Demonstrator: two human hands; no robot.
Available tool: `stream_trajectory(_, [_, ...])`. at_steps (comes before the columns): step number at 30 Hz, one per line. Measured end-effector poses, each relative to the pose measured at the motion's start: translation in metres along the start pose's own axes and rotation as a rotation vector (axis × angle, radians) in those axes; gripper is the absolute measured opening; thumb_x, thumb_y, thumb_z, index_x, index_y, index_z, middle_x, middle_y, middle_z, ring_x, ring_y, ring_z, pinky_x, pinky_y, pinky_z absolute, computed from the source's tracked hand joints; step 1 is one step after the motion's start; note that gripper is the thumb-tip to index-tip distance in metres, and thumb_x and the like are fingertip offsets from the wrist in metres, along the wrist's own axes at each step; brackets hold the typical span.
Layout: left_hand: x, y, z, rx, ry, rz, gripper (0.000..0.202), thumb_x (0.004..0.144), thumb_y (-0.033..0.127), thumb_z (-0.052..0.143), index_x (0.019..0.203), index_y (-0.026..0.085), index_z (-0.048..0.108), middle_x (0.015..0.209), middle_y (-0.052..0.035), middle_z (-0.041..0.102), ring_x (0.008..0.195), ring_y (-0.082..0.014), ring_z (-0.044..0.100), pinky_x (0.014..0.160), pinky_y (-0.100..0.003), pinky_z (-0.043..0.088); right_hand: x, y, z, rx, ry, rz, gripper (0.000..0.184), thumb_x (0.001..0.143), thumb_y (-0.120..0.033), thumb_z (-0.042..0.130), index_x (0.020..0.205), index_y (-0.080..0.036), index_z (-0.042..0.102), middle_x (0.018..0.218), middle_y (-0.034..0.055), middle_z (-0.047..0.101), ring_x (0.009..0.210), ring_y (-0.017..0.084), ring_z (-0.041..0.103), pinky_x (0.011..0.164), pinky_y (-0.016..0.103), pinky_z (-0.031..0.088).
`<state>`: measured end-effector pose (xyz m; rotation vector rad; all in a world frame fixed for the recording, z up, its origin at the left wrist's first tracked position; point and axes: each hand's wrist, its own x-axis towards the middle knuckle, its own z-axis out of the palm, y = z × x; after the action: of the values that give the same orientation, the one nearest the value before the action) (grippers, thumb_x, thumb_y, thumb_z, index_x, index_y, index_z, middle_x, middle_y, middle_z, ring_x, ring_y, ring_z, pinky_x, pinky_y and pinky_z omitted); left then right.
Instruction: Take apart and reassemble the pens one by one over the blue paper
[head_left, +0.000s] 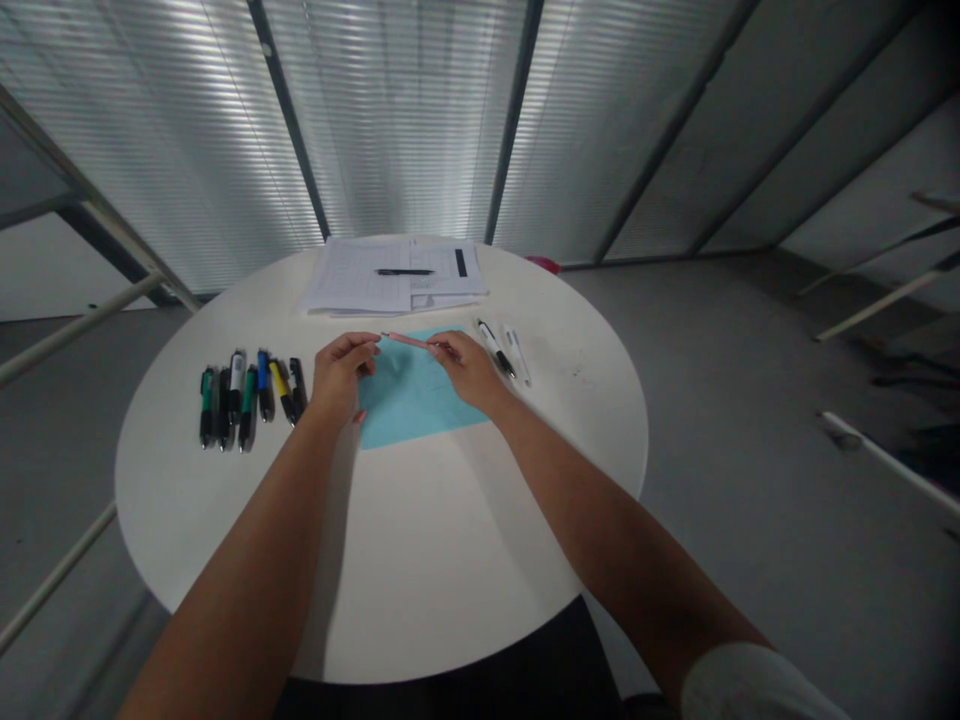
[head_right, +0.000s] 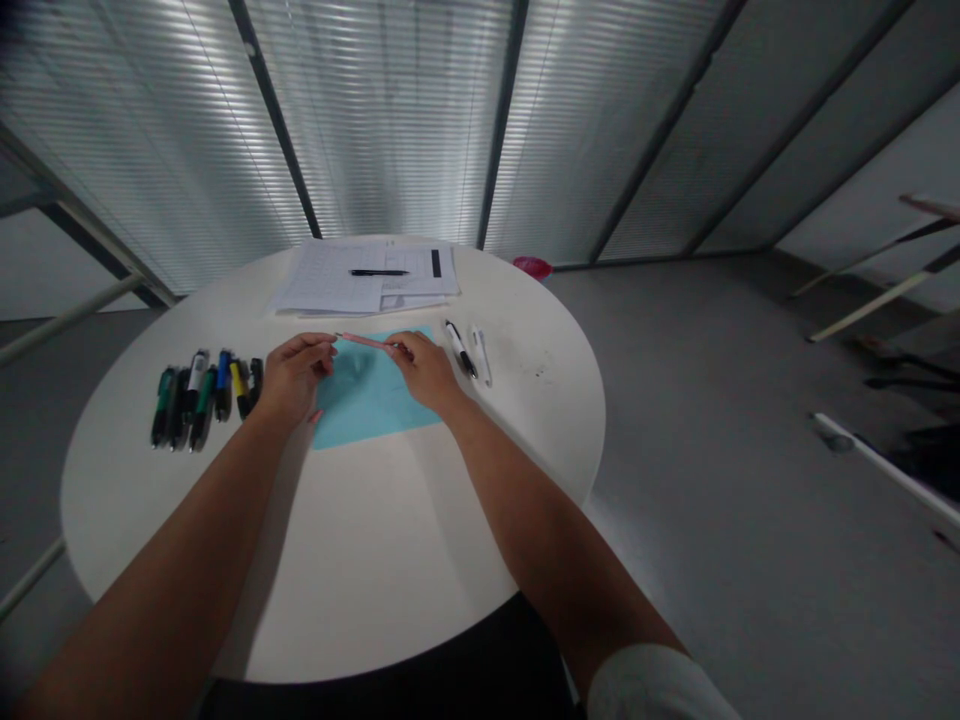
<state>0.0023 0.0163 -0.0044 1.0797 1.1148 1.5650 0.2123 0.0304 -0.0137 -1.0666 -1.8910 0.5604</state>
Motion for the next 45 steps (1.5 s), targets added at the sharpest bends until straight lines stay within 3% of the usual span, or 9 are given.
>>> stream_trajectory(3, [-0.003,0.008,-0.003,0.212,0.088,0.09,0.01,0.068,0.025,0.062,0.073,0.019,0.068,0.059,0.0009,0.053,0.051,-0.0121,0.044,0.053,-0.025,0.034,0.0,0.001,0.001,0.012,0.029,0.018,0.024,0.097,-0.039,0.049,0.103,-0.023,0.066,0.1,0.0034,0.067,0.091,0.016,0.06,0.084,0.029,0.045])
stream_trajectory(7, [-0.016,0.024,-0.005,0.869,0.146,0.17,0.015,0.072,0.034,0.065,0.064,0.022,0.06,0.056,-0.0024,0.051,0.064,-0.0223,0.054,0.063,-0.031,0.037,0.001,0.003,0.002,0.026,0.022,0.036,0.023,0.096,-0.038,0.05,0.101,-0.022,0.066,0.096,0.0022,0.067,0.088,0.016,0.06,0.081,0.028,0.045])
stream_trajectory(11, [-0.029,0.034,-0.008,1.23,0.02,0.012,0.028,0.068,0.045,0.072,0.068,0.023,0.055,0.059,-0.008,0.058,0.077,-0.0342,0.063,0.073,-0.039,0.042,0.0,0.002,0.002,0.049,0.002,0.086,0.024,0.095,-0.041,0.049,0.1,-0.023,0.065,0.091,0.0005,0.067,0.082,0.015,0.06,0.075,0.027,0.044])
stream_trajectory(14, [-0.034,0.035,-0.012,1.367,-0.09,-0.023,0.031,0.065,0.045,0.072,0.071,0.023,0.051,0.058,-0.0083,0.059,0.07,-0.0337,0.064,0.072,-0.041,0.044,-0.001,0.001,0.001,0.055,-0.005,0.101,0.025,0.095,-0.042,0.05,0.1,-0.023,0.065,0.086,-0.0004,0.066,0.079,0.015,0.059,0.072,0.027,0.043])
stream_trajectory(21, [-0.036,0.036,-0.013,1.498,-0.356,-0.101,0.007,0.074,0.027,0.057,0.077,0.024,0.052,0.065,-0.0107,0.062,0.065,-0.0335,0.064,0.06,-0.036,0.04,-0.001,0.002,0.002,0.064,-0.002,0.104,0.023,0.094,-0.041,0.051,0.098,-0.023,0.065,0.08,-0.0012,0.064,0.074,0.015,0.059,0.07,0.028,0.043])
stream_trajectory(26, [-0.037,0.034,-0.012,1.447,-0.34,-0.03,0.007,0.073,0.025,0.062,0.078,0.024,0.058,0.062,-0.0078,0.059,0.061,-0.0294,0.061,0.061,-0.034,0.039,-0.001,0.003,0.003,0.061,-0.005,0.122,0.022,0.094,-0.04,0.051,0.097,-0.023,0.065,0.083,-0.0009,0.066,0.078,0.015,0.061,0.073,0.028,0.045])
stream_trajectory(34, [-0.027,0.025,-0.007,1.189,-0.176,0.173,0.006,0.073,0.019,0.063,0.068,0.023,0.063,0.062,-0.0053,0.062,0.06,-0.0234,0.058,0.065,-0.031,0.039,0.0,0.005,0.003,0.066,0.003,0.117,0.022,0.094,-0.04,0.051,0.097,-0.023,0.065,0.081,-0.0011,0.065,0.077,0.015,0.061,0.074,0.028,0.045])
stream_trajectory(38, [-0.021,0.015,0.002,0.956,-0.134,0.085,0.008,0.076,0.021,0.057,0.074,0.02,0.066,0.069,-0.0048,0.066,0.06,-0.018,0.056,0.06,-0.029,0.038,0.0,0.005,0.004,0.073,-0.001,0.112,0.023,0.094,-0.04,0.051,0.095,-0.022,0.065,0.082,-0.0006,0.066,0.077,0.015,0.06,0.073,0.027,0.044])
stream_trajectory(45, [-0.011,0.004,0.017,0.021,0.016,-0.218,0.016,0.068,0.023,0.066,0.08,0.013,0.064,0.072,-0.0025,0.061,0.044,-0.0055,0.041,0.04,-0.02,0.024,0.001,0.002,0.003,0.083,-0.005,0.128,0.024,0.094,-0.041,0.051,0.095,-0.021,0.064,0.081,-0.0002,0.066,0.078,0.015,0.06,0.073,0.027,0.044])
